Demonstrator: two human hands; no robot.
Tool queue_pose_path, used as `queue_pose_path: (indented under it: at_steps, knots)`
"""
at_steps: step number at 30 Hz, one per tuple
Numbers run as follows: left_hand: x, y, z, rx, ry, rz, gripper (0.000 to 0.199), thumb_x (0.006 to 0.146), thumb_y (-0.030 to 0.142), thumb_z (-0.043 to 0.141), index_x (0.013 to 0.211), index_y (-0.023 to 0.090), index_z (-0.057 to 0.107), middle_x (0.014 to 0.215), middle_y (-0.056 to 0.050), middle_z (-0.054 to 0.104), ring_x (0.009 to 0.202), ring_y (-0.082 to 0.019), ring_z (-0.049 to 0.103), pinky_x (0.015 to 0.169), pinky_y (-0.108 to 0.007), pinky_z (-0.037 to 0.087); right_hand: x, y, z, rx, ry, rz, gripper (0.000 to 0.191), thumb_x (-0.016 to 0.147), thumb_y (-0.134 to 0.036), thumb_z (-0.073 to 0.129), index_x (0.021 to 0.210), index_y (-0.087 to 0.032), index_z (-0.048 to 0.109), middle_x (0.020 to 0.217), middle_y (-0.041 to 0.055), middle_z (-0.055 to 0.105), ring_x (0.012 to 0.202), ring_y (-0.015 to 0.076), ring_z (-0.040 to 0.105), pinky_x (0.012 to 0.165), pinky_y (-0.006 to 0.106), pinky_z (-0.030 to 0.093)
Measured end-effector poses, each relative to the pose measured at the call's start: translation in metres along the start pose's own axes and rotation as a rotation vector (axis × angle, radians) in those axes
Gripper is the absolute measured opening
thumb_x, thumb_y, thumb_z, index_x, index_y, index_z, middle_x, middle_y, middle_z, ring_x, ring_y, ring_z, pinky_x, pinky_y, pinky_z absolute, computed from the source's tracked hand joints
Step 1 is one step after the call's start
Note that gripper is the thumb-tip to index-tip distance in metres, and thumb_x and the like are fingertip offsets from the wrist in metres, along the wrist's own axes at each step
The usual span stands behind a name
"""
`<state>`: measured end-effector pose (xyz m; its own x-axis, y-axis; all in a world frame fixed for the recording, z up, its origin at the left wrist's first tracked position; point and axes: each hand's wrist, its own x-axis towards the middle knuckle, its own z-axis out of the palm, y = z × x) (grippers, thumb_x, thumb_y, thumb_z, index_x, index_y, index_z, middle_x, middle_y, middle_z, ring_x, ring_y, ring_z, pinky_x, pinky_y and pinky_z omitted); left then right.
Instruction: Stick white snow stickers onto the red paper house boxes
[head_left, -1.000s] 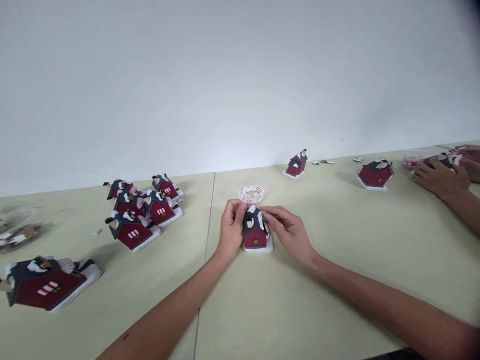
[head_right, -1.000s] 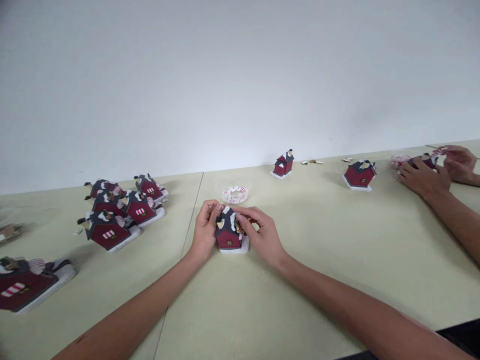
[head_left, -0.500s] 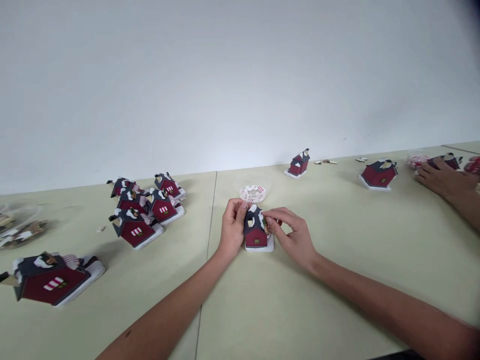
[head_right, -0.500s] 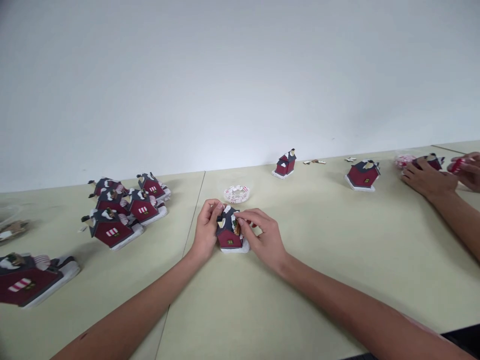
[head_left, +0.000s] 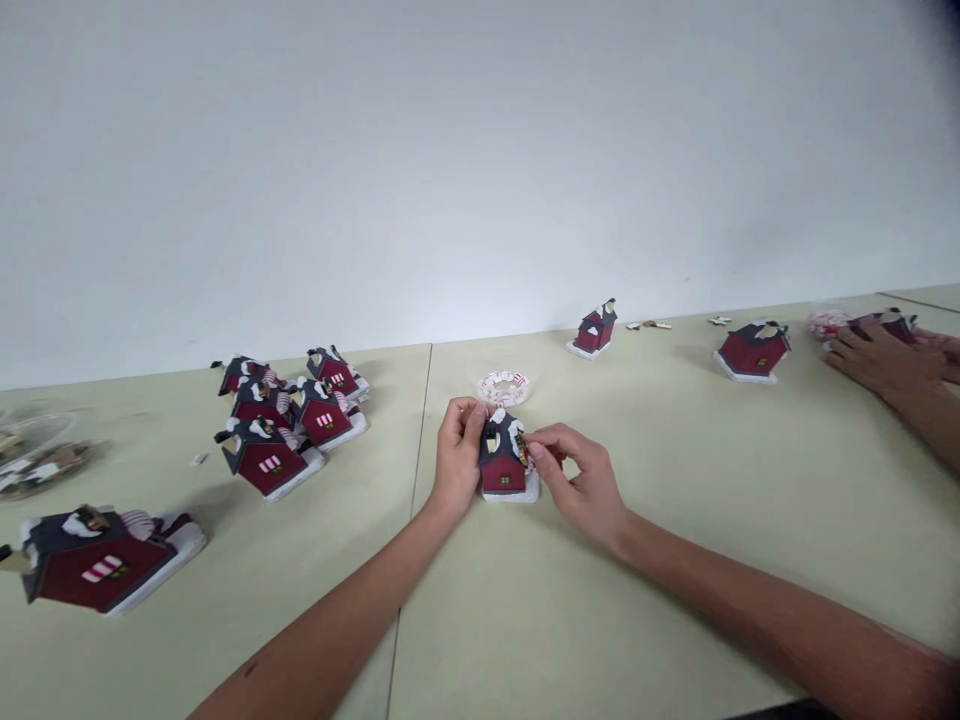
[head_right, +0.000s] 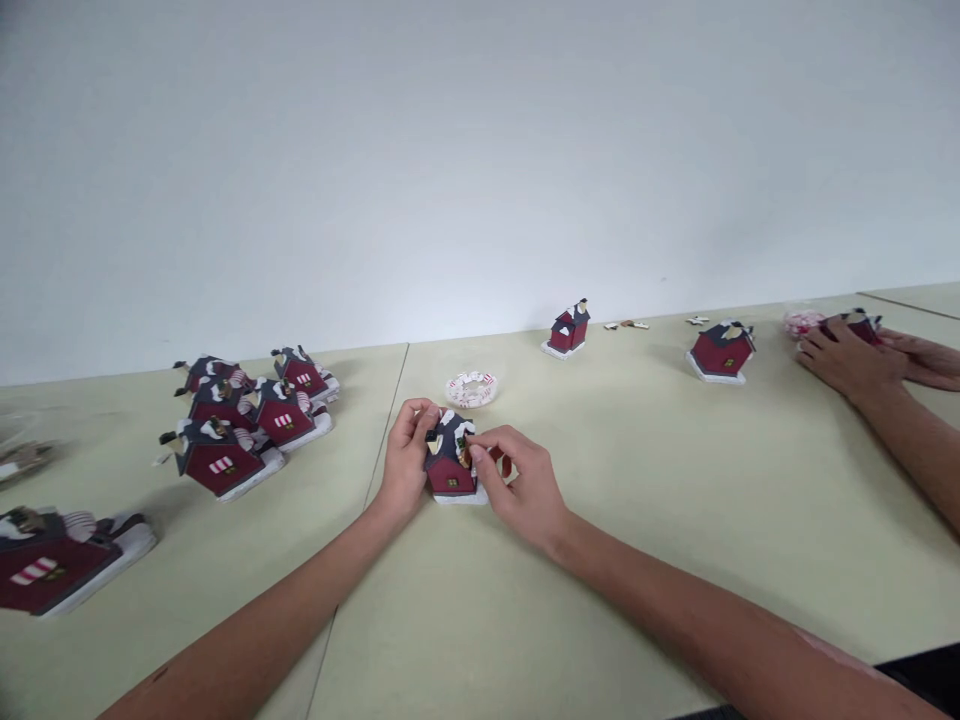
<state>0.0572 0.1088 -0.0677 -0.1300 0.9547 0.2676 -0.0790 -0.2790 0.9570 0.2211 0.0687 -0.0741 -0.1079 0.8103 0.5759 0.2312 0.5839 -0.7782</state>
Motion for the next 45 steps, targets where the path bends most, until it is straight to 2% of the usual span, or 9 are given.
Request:
queue_pose_path:
  at_steps: [4,13,19,24,30,34,37,40,45]
  knots:
    - [0.001,-0.001,-0.001,0.004,0.013,-0.011,0.022,0.089,0.042,0.062,0.088,0.021,0.055,0.08,0.002,0.06,0.072,-0.014,0.056,0.065,-0.023,0.043,0.003,-0.001,-0.002,-0.023,-0.021,-0.003,0.02,0.088,-0.04,0.069,0.102,-0.026,0.07,0.096,0.0045,0.071,0.071,0.0166,0.062,0.061,0.031,0.047]
    - [0.001,-0.001,-0.001,0.002,-0.004,0.005,0.019,0.09,0.039,0.061,0.088,0.021,0.055,0.081,0.002,0.06,0.073,-0.013,0.055,0.065,-0.023,0.043,0.008,-0.007,-0.004,0.022,-0.019,0.041,0.021,0.087,-0.038,0.069,0.104,-0.027,0.067,0.104,0.0046,0.07,0.071,0.0158,0.061,0.064,0.032,0.05]
    - [-0.001,-0.002,-0.001,0.006,-0.04,0.0,0.019,0.091,0.04,0.06,0.091,0.022,0.055,0.081,0.002,0.06,0.073,-0.014,0.055,0.067,-0.024,0.044,0.007,-0.005,0.0,0.134,-0.051,0.131,0.035,0.091,-0.036,0.063,0.125,-0.03,0.058,0.116,0.005,0.064,0.071,0.0135,0.057,0.065,0.029,0.051]
    - [-0.001,-0.002,-0.001,0.016,-0.033,0.002,0.02,0.091,0.041,0.06,0.091,0.022,0.055,0.082,0.001,0.06,0.073,-0.014,0.055,0.066,-0.023,0.043,0.01,0.002,0.0,0.235,-0.066,0.162,0.027,0.089,-0.039,0.067,0.114,-0.028,0.068,0.117,0.0042,0.064,0.065,0.0104,0.054,0.062,0.027,0.047]
    - [0.0,-0.002,-0.001,0.04,-0.023,0.019,0.02,0.091,0.039,0.06,0.09,0.02,0.055,0.08,0.002,0.059,0.073,-0.013,0.054,0.066,-0.022,0.042,0.01,0.005,0.0,0.265,-0.031,0.242,0.03,0.084,-0.041,0.073,0.109,-0.025,0.072,0.108,0.0036,0.069,0.055,0.0071,0.044,0.054,0.025,0.042]
    - [0.001,-0.003,-0.002,0.036,-0.019,0.026,0.019,0.09,0.038,0.06,0.09,0.019,0.055,0.079,0.002,0.058,0.072,-0.012,0.053,0.066,-0.021,0.042,0.008,0.01,0.001,0.247,-0.023,0.14,0.028,0.084,-0.037,0.074,0.111,-0.028,0.073,0.118,0.0047,0.067,0.064,0.0087,0.056,0.06,0.026,0.049]
    - [0.001,-0.003,-0.002,0.033,-0.018,0.029,0.018,0.09,0.037,0.06,0.09,0.019,0.056,0.08,0.002,0.059,0.073,-0.013,0.054,0.066,-0.021,0.042,0.007,0.012,0.001,0.215,-0.015,0.081,0.024,0.091,-0.036,0.067,0.113,-0.03,0.074,0.122,0.0067,0.066,0.091,0.0167,0.066,0.069,0.028,0.053]
    - [0.001,-0.003,-0.001,0.031,-0.014,0.035,0.018,0.09,0.036,0.06,0.089,0.019,0.056,0.081,0.001,0.059,0.074,-0.013,0.054,0.066,-0.022,0.043,0.007,0.013,0.0,0.214,-0.016,0.077,0.024,0.096,-0.038,0.059,0.113,-0.03,0.074,0.127,0.0077,0.065,0.11,0.0213,0.064,0.074,0.03,0.055]
    - [0.001,-0.004,-0.001,0.025,-0.013,0.033,0.019,0.09,0.038,0.06,0.089,0.02,0.055,0.082,0.002,0.06,0.074,-0.012,0.055,0.067,-0.021,0.043,0.011,0.009,-0.003,0.137,-0.071,0.065,0.024,0.095,-0.038,0.061,0.114,-0.029,0.071,0.127,0.0065,0.065,0.092,0.017,0.066,0.069,0.029,0.053]
